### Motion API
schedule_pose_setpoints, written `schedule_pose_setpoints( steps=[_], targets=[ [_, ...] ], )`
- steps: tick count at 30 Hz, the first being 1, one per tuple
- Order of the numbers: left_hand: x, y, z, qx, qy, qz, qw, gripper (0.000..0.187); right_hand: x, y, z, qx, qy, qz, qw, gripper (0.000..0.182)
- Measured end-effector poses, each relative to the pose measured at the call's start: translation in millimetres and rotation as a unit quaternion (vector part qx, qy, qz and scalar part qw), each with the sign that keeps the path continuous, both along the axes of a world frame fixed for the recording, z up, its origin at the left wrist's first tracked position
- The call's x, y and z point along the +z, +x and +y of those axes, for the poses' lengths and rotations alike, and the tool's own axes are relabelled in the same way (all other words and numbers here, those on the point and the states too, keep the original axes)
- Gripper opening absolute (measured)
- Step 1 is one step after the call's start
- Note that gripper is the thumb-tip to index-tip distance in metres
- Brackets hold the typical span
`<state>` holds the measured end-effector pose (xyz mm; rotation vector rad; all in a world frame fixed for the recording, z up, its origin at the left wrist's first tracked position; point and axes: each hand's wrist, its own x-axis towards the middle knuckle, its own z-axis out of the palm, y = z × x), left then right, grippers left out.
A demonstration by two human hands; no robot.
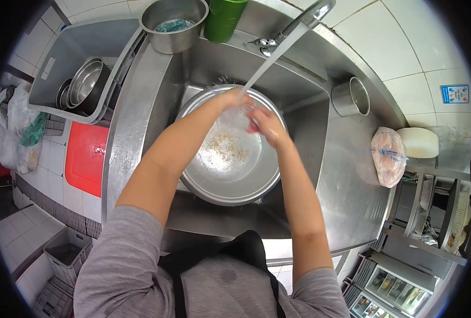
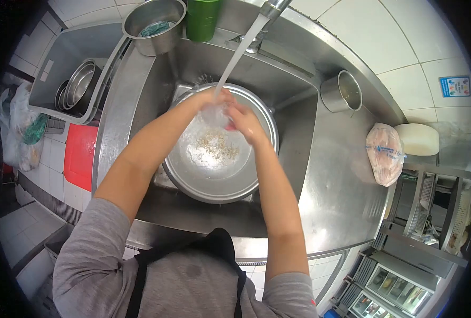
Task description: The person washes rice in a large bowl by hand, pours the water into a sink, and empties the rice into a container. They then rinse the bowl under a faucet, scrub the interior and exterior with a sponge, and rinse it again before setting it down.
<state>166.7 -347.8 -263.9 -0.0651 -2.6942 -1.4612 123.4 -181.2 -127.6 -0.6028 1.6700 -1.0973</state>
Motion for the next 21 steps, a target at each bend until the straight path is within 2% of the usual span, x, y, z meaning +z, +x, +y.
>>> schedule_pose_setpoints(
  steps=[1,2,3,4,5,7,8,9,10,12,13,14,15,16,17,18,19,20,21],
  targets=[
    [25,4,7,0.055,0.186,-0.113,0.975,0.026,-30,-10,26,-0.045,0.048,0.061,0.996,0.034],
    [40,4,9,0.106,0.36,-0.218,0.901,0.028,-60,-17,51,-0.09,0.093,0.122,0.984,0.036],
    [35,2,6,0.105,0.359,-0.218,0.902,0.028,-75,-11,77,-0.188,0.123,0.191,0.956,0.043],
    [23,0,-1,0.082,0.115,-0.216,0.966,0.031,-104,-16,108,-0.17,0.214,0.291,0.917,0.051],
    [6,-1,-5,0.056,-0.136,-0.197,0.969,0.034,-128,-23,138,-0.149,0.301,0.386,0.859,0.06],
    [-50,19,-15,0.21,-0.269,-0.22,0.914,0.038,-142,-17,185,-0.219,0.34,0.162,0.9,0.061],
    [13,39,-1,0.318,-0.163,-0.342,0.869,0.05,-144,-3,195,-0.307,0.322,0.082,0.892,0.059],
    [0,56,7,0.398,-0.158,-0.31,0.848,0.051,-146,11,204,-0.389,0.297,0.001,0.872,0.057],
    [-15,77,6,0.476,-0.153,-0.277,0.821,0.052,-190,10,229,-0.435,0.268,-0.068,0.857,0.032],
    [-8,100,5,0.506,-0.095,-0.38,0.768,0.049,-170,28,225,-0.495,0.194,-0.219,0.818,0.028],
    [-12,112,-3,0.505,-0.1,-0.382,0.767,0.049,-167,29,223,-0.496,0.193,-0.225,0.817,0.028],
    [-18,125,-13,0.474,0.117,-0.387,0.783,0.049,-164,26,219,-0.512,0.171,-0.225,0.811,0.027],
    [-23,134,-25,0.418,0.329,-0.372,0.761,0.051,-161,24,212,-0.529,0.146,-0.225,0.805,0.027],
    [-39,142,-29,0.417,0.322,-0.369,0.766,0.051,-153,23,201,-0.531,0.138,-0.228,0.804,0.027],
    [-65,150,-25,0.508,0.226,-0.339,0.759,0.054,-140,21,190,-0.565,0.056,-0.16,0.807,0.027],
    [-63,154,-11,0.589,0.13,-0.307,0.737,0.058,-129,18,184,-0.594,-0.022,-0.087,0.8,0.026],
    [-61,157,-1,0.587,0.135,-0.308,0.736,0.058,-118,3,185,-0.576,-0.034,-0.072,0.813,0.025],
    [-16,161,19,0.608,0.234,-0.293,0.699,0.062,-107,-7,189,-0.558,-0.041,-0.06,0.827,0.024],
    [10,167,32,0.625,0.328,-0.272,0.655,0.065,-70,0,181,-0.58,-0.04,-0.048,0.812,0.024]
  ],
)
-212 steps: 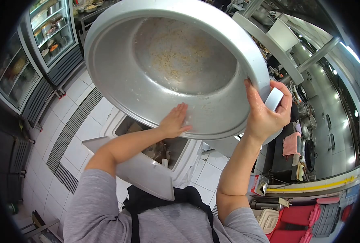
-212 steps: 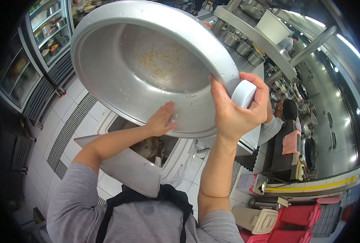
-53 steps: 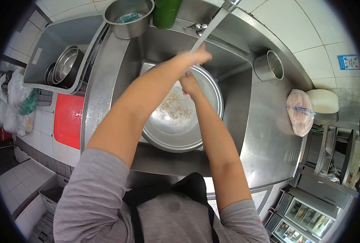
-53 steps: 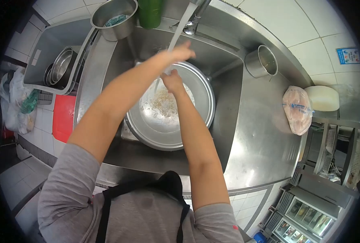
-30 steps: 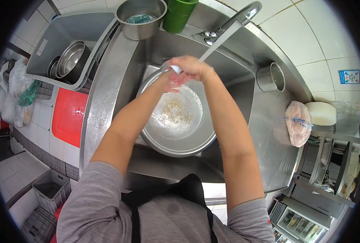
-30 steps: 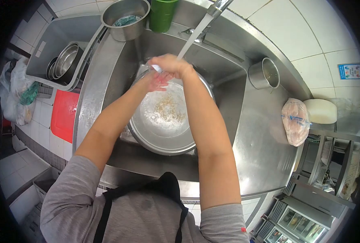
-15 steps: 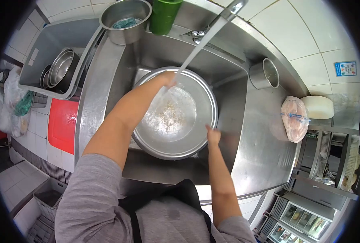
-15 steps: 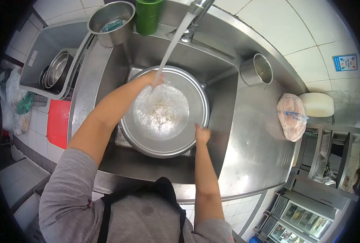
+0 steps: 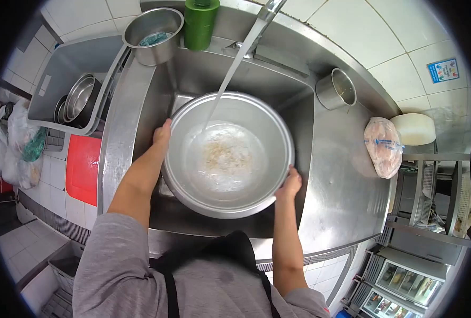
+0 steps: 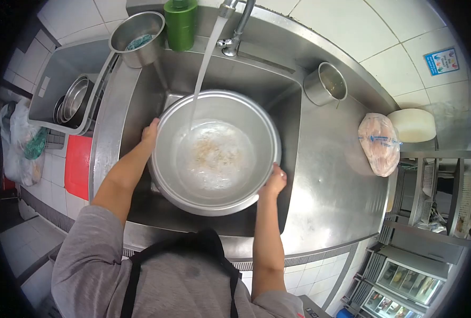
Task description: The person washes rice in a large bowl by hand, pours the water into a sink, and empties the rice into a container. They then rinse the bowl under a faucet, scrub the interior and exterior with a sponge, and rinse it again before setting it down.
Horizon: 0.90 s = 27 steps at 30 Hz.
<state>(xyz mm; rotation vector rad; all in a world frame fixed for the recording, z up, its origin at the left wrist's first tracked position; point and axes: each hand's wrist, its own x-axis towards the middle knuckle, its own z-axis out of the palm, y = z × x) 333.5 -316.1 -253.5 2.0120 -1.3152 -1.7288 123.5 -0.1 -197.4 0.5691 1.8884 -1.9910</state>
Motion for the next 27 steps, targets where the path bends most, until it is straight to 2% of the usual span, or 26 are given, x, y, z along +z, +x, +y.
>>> schedule_pose_setpoints(
  steps=[1,2,3,4,5,7,9,11,12,14,16,17,19,20,21,22,24,25,27],
  targets=[
    [-24,3,2,0.004,-0.005,0.006,1.0,0.065,46,4,-14,-0.023,0.0,0.015,1.0,0.024],
    [-68,6,4,0.074,-0.006,0.026,0.997,0.07,66,8,-15,-0.006,-0.03,0.05,0.998,0.02],
    [-92,9,11,0.14,-0.004,0.044,0.989,0.074,84,11,-14,0.017,-0.034,0.106,0.994,0.02],
    [-90,8,22,0.187,0.015,0.08,0.979,0.074,102,15,-15,0.022,-0.053,0.143,0.988,0.02],
    [-83,5,35,0.186,0.016,0.084,0.979,0.074,118,20,-14,0.027,-0.071,0.179,0.981,0.02],
    [-59,-9,54,0.312,0.03,0.24,0.919,0.069,146,28,-8,0.025,-0.062,0.203,0.977,0.019],
    [-43,-22,58,0.341,0.029,0.261,0.903,0.063,157,29,2,0.024,-0.059,0.226,0.972,0.019],
    [-33,-27,52,0.392,-0.007,0.338,0.855,0.062,159,32,21,0.091,-0.077,0.299,0.947,0.018],
    [-22,-25,45,0.391,-0.012,0.341,0.855,0.062,161,34,32,0.133,-0.09,0.314,0.936,0.019],
    [5,-20,24,0.32,-0.03,0.477,0.818,0.06,144,33,51,0.152,-0.114,0.308,0.932,0.018],
    [33,-13,-2,0.222,-0.051,0.513,0.828,0.06,119,37,65,0.171,-0.13,0.265,0.94,0.018],
    [39,-16,-20,0.198,-0.085,0.51,0.833,0.058,110,45,65,0.141,-0.127,0.226,0.955,0.019],
    [64,-21,-42,0.173,-0.126,0.508,0.834,0.056,91,63,58,0.053,-0.21,0.159,0.963,0.02],
    [94,-23,-43,0.122,-0.161,0.406,0.891,0.055,82,70,54,0.056,-0.216,0.16,0.962,0.02],
    [121,-26,-43,0.07,-0.191,0.297,0.933,0.055,75,76,51,-0.002,-0.23,0.133,0.964,0.016],
    [141,-30,-42,0.07,-0.194,0.302,0.931,0.055,73,80,49,-0.061,-0.241,0.107,0.963,0.013],
    [176,-41,-40,-0.101,-0.279,0.197,0.934,0.055,77,82,48,-0.065,-0.233,0.084,0.967,0.015],
    [190,-43,-42,-0.104,-0.282,0.203,0.932,0.055,79,82,49,-0.068,-0.224,0.055,0.971,0.017],
    [223,-44,-46,-0.278,-0.295,0.116,0.907,0.056,75,81,47,-0.072,-0.23,0.018,0.97,0.015]
  ],
)
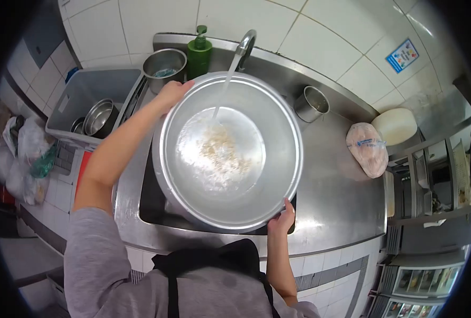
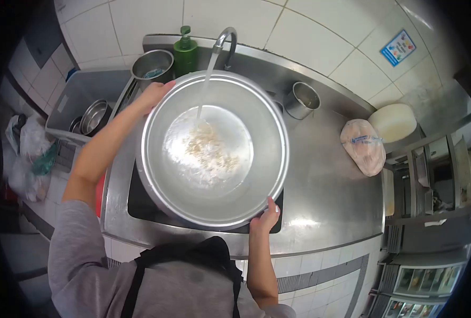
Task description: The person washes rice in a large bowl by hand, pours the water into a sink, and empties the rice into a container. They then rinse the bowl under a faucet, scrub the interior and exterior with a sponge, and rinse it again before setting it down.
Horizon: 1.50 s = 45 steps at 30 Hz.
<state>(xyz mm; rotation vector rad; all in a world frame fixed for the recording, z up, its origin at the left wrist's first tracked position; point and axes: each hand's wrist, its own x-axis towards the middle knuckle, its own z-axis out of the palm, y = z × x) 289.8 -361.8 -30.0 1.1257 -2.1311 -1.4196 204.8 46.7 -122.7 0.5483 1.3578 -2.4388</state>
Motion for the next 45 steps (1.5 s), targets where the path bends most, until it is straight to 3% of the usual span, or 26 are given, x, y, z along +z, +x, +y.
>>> schedule_pose_setpoints(
  steps=[2,5,7,9,10,12,14,17,19,22,23,24,26,27,28,29,30,32,34,36,38,39,40,42,44,45],
  targets=[
    [33,2,5,-0.006,-0.031,-0.023,0.999,0.049,-19,6,-2,0.015,-0.011,-0.091,0.996,0.02],
    [89,8,21,-0.099,0.075,-0.046,0.991,0.032,-67,9,-22,0.114,0.009,-0.174,0.978,0.03],
    [118,12,38,-0.132,0.059,-0.049,0.988,0.03,-84,13,-40,0.139,0.026,-0.199,0.97,0.031],
    [152,19,63,-0.134,0.024,-0.061,0.989,0.027,-94,16,-52,0.254,0.017,-0.221,0.942,0.031],
    [149,20,53,-0.139,0.02,-0.065,0.988,0.027,-92,13,-52,0.25,0.011,-0.223,0.942,0.031],
    [135,27,23,-0.106,0.097,-0.011,0.99,0.026,-63,-2,-43,0.299,0.069,-0.187,0.933,0.03],
    [119,44,12,-0.065,0.125,0.009,0.99,0.024,-42,-31,-33,0.287,0.067,-0.118,0.948,0.024],
    [71,72,-3,0.0,0.261,0.076,0.962,0.022,-13,-93,-18,0.278,0.122,0.02,0.952,0.019],
    [38,92,7,0.01,0.308,0.065,0.949,0.023,70,-99,-25,0.238,0.207,0.113,0.942,0.026],
    [-40,110,23,-0.015,0.455,0.059,0.889,0.035,132,-109,-32,0.227,0.253,0.201,0.919,0.022],
    [-70,109,33,-0.003,0.49,0.09,0.867,0.041,153,-102,-36,0.227,0.303,0.269,0.886,0.023],
    [-96,103,47,0.009,0.524,0.121,0.843,0.047,164,-99,-40,0.225,0.351,0.334,0.845,0.024],
    [-128,80,79,0.154,0.558,0.174,0.796,0.051,167,-94,-40,0.22,0.334,0.372,0.838,0.024],
    [-137,67,94,0.151,0.562,0.177,0.794,0.051,168,-91,-40,0.22,0.315,0.406,0.829,0.025],
    [-144,55,107,0.194,0.572,0.263,0.752,0.053,168,-91,-42,0.219,0.32,0.409,0.826,0.025],
    [-155,49,116,0.237,0.577,0.343,0.703,0.054,167,-89,-44,0.177,0.295,0.373,0.862,0.025],
    [-179,44,118,0.236,0.58,0.342,0.701,0.054,165,-85,-46,0.133,0.268,0.334,0.894,0.025],
    [-227,28,117,0.266,0.518,0.427,0.692,0.047,165,-73,-47,0.067,0.301,0.363,0.879,0.027],
    [-228,18,125,0.258,0.498,0.448,0.696,0.048,156,-64,-41,-0.007,0.252,0.395,0.884,0.03],
    [-240,11,130,0.21,0.481,0.491,0.695,0.054,151,-53,-38,-0.01,0.213,0.438,0.873,0.033],
    [-240,4,130,0.225,0.517,0.488,0.666,0.054,154,-39,-35,-0.024,0.237,0.531,0.813,0.034],
    [-235,-2,129,0.238,0.55,0.488,0.635,0.055,157,-31,-32,-0.014,0.238,0.525,0.817,0.034],
    [-229,-7,128,0.238,0.551,0.484,0.636,0.055,160,-25,-28,-0.015,0.24,0.522,0.818,0.034],
    [-216,-19,124,0.198,0.553,0.514,0.625,0.055,165,-15,-23,-0.03,0.213,0.613,0.761,0.035],
    [-206,-31,112,0.19,0.542,0.56,0.597,0.054,173,-9,-24,-0.02,0.182,0.6,0.779,0.038],
    [-182,-31,109,0.188,0.51,0.569,0.617,0.054,178,-12,-26,-0.033,0.231,0.645,0.728,0.039]
  ],
)
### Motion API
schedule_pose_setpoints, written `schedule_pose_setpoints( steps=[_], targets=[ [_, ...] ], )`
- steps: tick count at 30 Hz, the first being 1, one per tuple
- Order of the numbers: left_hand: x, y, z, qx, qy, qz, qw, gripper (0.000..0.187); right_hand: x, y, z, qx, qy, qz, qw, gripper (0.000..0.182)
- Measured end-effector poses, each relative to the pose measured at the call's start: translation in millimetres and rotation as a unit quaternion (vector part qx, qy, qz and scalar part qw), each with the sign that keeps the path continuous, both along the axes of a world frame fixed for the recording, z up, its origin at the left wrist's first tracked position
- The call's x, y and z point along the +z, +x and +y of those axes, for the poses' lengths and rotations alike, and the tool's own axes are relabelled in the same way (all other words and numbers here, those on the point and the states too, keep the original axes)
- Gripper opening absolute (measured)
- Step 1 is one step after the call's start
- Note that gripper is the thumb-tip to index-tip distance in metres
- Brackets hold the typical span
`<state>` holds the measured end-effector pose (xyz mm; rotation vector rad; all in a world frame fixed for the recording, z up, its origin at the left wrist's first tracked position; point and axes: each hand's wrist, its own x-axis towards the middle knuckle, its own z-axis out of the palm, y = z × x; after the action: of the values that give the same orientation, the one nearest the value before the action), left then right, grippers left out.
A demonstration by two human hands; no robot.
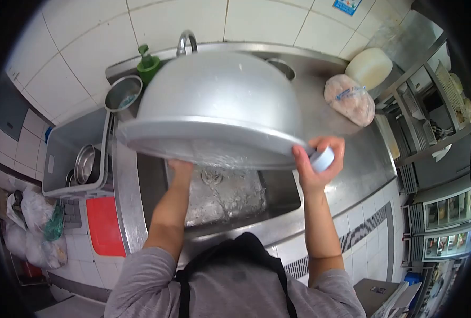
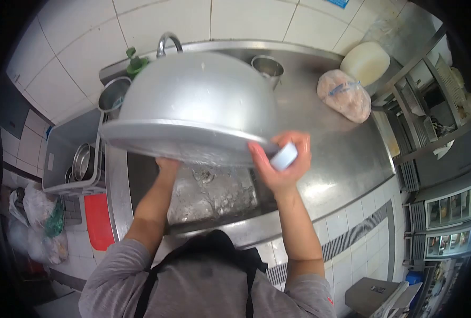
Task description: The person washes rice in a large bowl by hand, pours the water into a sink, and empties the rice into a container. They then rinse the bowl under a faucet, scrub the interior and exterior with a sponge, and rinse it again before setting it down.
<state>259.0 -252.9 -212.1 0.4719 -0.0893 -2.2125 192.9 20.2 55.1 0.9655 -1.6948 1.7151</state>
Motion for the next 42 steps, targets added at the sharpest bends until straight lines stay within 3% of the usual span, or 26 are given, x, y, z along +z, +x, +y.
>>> schedule_pose_setpoints(
  steps=[1,6,8,10,12,14,15,16,17,19,21,22,24,25,27,29,31,33,35,36,37,39,41,42],
  targets=[
    [28,3,-2,0.017,-0.03,-0.016,0.999,0.054,3,-2,-1,-0.031,0.044,0.062,0.997,0.041],
    [92,29,-69,0.094,-0.257,-0.158,0.949,0.042,2,5,-45,-0.023,0.098,0.07,0.992,0.044],
    [97,14,-97,0.127,-0.407,-0.295,0.855,0.041,-10,10,-76,-0.052,0.166,0.012,0.985,0.044],
    [137,-2,-79,0.028,-0.596,-0.472,0.649,0.045,-26,8,-107,-0.085,0.232,-0.038,0.968,0.044],
    [150,-31,-47,0.002,-0.677,-0.5,0.54,0.047,-50,-6,-136,-0.105,0.347,-0.13,0.923,0.047],
    [151,-52,-13,-0.019,-0.73,-0.537,0.422,0.052,-70,-13,-151,-0.107,0.361,-0.205,0.903,0.05],
    [149,-56,-6,-0.072,-0.755,-0.522,0.391,0.053,-76,-15,-155,-0.114,0.357,-0.237,0.896,0.052],
    [141,-60,-8,-0.061,-0.794,-0.486,0.361,0.054,-83,-19,-152,-0.108,0.356,-0.262,0.891,0.051],
    [135,-64,-14,-0.052,-0.793,-0.485,0.365,0.054,-89,-22,-146,-0.101,0.356,-0.288,0.884,0.051],
    [124,-67,-37,-0.131,-0.841,-0.452,0.268,0.055,-103,-30,-130,-0.111,0.309,-0.326,0.887,0.049],
    [106,-55,-78,-0.188,-0.755,-0.533,0.333,0.057,-131,-47,-106,-0.138,0.232,-0.332,0.904,0.039],
    [93,-54,-95,-0.175,-0.752,-0.536,0.343,0.057,-148,-55,-91,-0.095,0.142,-0.374,0.911,0.035],
    [67,-47,-114,-0.242,-0.643,-0.569,0.451,0.057,-164,-48,-71,-0.023,0.009,-0.443,0.896,0.026],
    [78,-55,-102,-0.274,-0.615,-0.585,0.452,0.056,-169,-38,-67,0.0,-0.036,-0.473,0.88,0.022],
    [75,-72,-91,-0.249,-0.672,-0.562,0.414,0.052,-219,-40,-57,-0.033,0.036,-0.443,0.895,0.023],
    [112,-84,-73,-0.245,-0.721,-0.524,0.38,0.048,-212,-42,-62,-0.032,0.054,-0.442,0.895,0.022],
    [103,-110,-74,-0.296,-0.758,-0.489,0.316,0.044,-202,-51,-74,0.064,0.168,-0.368,0.912,0.023],
    [121,-110,-47,-0.261,-0.824,-0.425,0.27,0.049,-162,-54,-112,0.057,0.345,-0.22,0.911,0.028],
    [138,-108,-22,-0.299,-0.834,-0.398,0.237,0.049,-135,-49,-154,0.122,0.329,-0.148,0.925,0.032],
    [130,-113,-22,-0.295,-0.796,-0.432,0.304,0.049,-135,-47,-162,0.122,0.33,-0.149,0.924,0.032],
    [120,-109,-32,-0.296,-0.795,-0.433,0.305,0.049,-136,-45,-167,0.079,0.35,-0.174,0.917,0.032],
    [111,-76,-62,-0.187,-0.857,-0.413,0.244,0.052,-138,-38,-166,0.037,0.37,-0.194,0.908,0.033],
    [107,-50,-83,-0.284,-0.745,-0.518,0.309,0.055,-152,-19,-136,-0.012,0.346,-0.127,0.93,0.032],
    [93,-35,-96,-0.277,-0.705,-0.554,0.347,0.056,-157,-13,-118,-0.018,0.347,-0.134,0.928,0.03]
  ],
)
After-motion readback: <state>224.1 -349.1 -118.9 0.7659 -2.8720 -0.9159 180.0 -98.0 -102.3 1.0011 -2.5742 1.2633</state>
